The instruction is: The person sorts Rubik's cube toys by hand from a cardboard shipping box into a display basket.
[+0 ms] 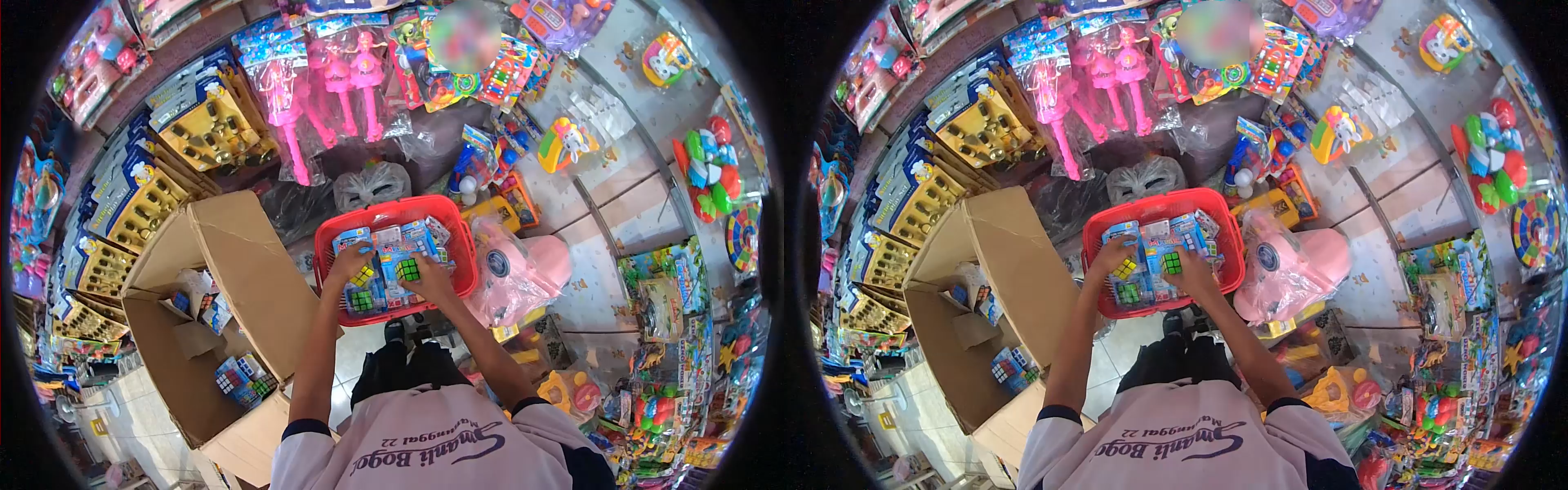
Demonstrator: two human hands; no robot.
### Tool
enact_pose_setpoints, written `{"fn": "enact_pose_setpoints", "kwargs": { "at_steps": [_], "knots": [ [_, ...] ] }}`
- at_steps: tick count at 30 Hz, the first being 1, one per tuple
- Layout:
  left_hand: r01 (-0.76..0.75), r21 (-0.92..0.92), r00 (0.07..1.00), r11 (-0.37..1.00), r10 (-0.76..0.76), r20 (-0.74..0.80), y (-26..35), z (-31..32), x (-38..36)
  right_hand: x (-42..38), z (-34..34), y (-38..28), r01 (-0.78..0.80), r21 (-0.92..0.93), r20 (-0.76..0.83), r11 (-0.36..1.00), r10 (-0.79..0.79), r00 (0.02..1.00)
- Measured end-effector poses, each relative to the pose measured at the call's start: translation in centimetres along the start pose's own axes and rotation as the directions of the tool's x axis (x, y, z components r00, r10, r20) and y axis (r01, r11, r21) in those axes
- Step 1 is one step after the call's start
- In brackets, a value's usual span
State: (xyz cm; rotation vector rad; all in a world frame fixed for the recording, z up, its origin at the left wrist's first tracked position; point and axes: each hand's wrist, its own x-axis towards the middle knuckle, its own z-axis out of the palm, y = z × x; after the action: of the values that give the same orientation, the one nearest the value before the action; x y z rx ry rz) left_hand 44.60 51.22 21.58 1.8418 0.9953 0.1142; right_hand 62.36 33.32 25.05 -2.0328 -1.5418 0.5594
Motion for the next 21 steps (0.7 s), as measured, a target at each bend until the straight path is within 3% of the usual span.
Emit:
{"fn": "enact_pose_setpoints", "kwargs": {
  "at_steps": [4, 6, 8, 11, 15, 18, 21],
  "knots": [
    [0.07, 0.055, 0.993, 0.996, -0.064, -0.099, -0.3, -1.2, -0.1, 1.2, 2.4, -1.3, -0.055, -0.065, 0.129, 0.996, 0.063, 0.99],
    [0.103, 0.049, 0.987, 0.993, -0.096, -0.127, -0.2, -1.5, -0.1, 1.9, 3.4, -1.8, -0.044, -0.188, 0.207, 0.981, 0.084, 0.975],
    [0.084, 0.031, 0.991, 0.996, -0.08, -0.107, 0.1, -1.6, -0.2, 2.5, 4.0, -2.2, -0.031, -0.291, 0.31, 0.956, 0.125, 0.942],
    [0.033, -0.011, 0.998, 0.999, -0.033, -0.053, 0.6, -1.2, -0.7, 2.6, 5.1, -2.3, -0.031, -0.289, 0.378, 0.957, 0.144, 0.915],
    [0.021, -0.037, 0.999, 0.999, -0.022, -0.024, 0.1, -0.5, -0.4, 2.3, 5.9, -1.2, 0.063, -0.368, 0.425, 0.928, 0.107, 0.899],
    [0.085, -0.074, 0.992, 0.994, -0.092, -0.087, 1.5, -0.7, -1.1, 1.8, 5.7, 0.0, 0.152, -0.426, 0.445, 0.892, 0.06, 0.893],
    [0.021, -0.132, 0.983, 0.991, -0.044, -0.178, 2.4, -0.7, -1.0, 1.8, 5.2, 0.7, 0.202, -0.383, 0.478, 0.901, 0.006, 0.878]
  ]
}}
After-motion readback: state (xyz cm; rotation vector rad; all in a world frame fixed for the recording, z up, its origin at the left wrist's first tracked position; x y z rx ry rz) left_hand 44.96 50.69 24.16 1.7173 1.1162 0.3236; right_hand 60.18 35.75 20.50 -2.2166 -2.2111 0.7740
